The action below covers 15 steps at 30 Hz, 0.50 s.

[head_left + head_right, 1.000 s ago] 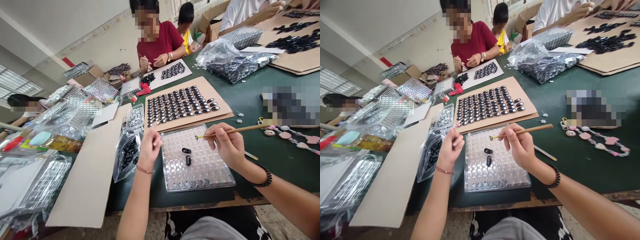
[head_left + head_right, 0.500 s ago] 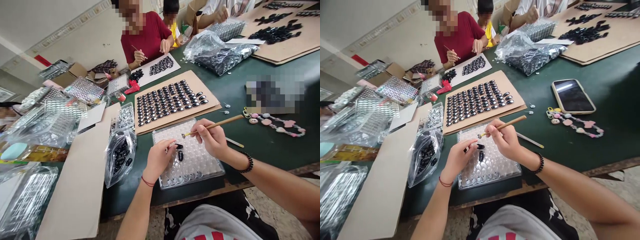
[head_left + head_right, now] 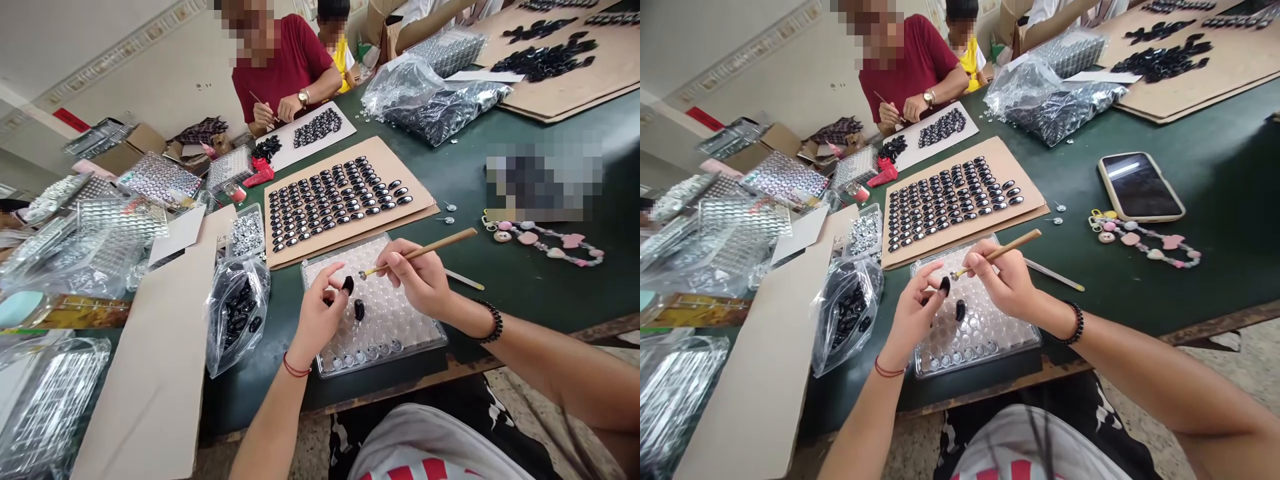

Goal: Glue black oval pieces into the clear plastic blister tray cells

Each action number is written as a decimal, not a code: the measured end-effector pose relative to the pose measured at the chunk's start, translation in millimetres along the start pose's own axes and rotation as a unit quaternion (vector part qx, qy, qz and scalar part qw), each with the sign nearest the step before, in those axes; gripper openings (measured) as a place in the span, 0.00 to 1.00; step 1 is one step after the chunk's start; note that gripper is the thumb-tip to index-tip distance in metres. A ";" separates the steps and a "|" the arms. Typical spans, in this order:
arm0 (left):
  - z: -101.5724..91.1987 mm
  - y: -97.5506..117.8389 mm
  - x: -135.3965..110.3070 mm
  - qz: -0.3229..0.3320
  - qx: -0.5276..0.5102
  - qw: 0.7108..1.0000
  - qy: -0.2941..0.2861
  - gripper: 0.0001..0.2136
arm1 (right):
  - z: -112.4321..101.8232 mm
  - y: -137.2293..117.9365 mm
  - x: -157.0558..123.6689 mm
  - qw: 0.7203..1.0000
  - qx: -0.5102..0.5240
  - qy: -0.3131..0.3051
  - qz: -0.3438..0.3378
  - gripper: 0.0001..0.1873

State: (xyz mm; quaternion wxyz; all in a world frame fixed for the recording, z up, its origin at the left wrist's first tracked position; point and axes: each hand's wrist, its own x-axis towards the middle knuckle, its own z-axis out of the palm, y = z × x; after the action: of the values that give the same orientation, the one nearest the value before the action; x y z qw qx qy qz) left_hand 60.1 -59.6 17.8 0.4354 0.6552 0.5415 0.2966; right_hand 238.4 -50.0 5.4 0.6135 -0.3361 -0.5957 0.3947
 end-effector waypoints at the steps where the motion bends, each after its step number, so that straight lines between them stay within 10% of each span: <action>1: 0.5 -0.1 -0.1 -0.019 -0.038 0.999 -0.021 0.16 | 0.3 -0.3 -0.6 1.000 0.001 -0.003 -0.005 0.12; 5: 4.2 -1.4 -1.4 -0.062 -0.115 0.989 -0.070 0.11 | 1.7 -1.1 -2.1 1.000 0.002 -0.013 -0.020 0.11; 15: 7.2 -0.8 -0.2 -0.016 0.004 1.000 0.022 0.06 | 1.1 -2.4 -2.6 0.984 -0.124 -0.103 -0.078 0.10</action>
State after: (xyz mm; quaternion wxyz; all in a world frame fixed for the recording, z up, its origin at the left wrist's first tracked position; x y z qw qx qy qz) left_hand 65.8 -61.6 13.9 0.4252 0.6417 0.5624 0.3021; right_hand 237.6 -53.5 6.3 0.5318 -0.3193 -0.7242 0.3012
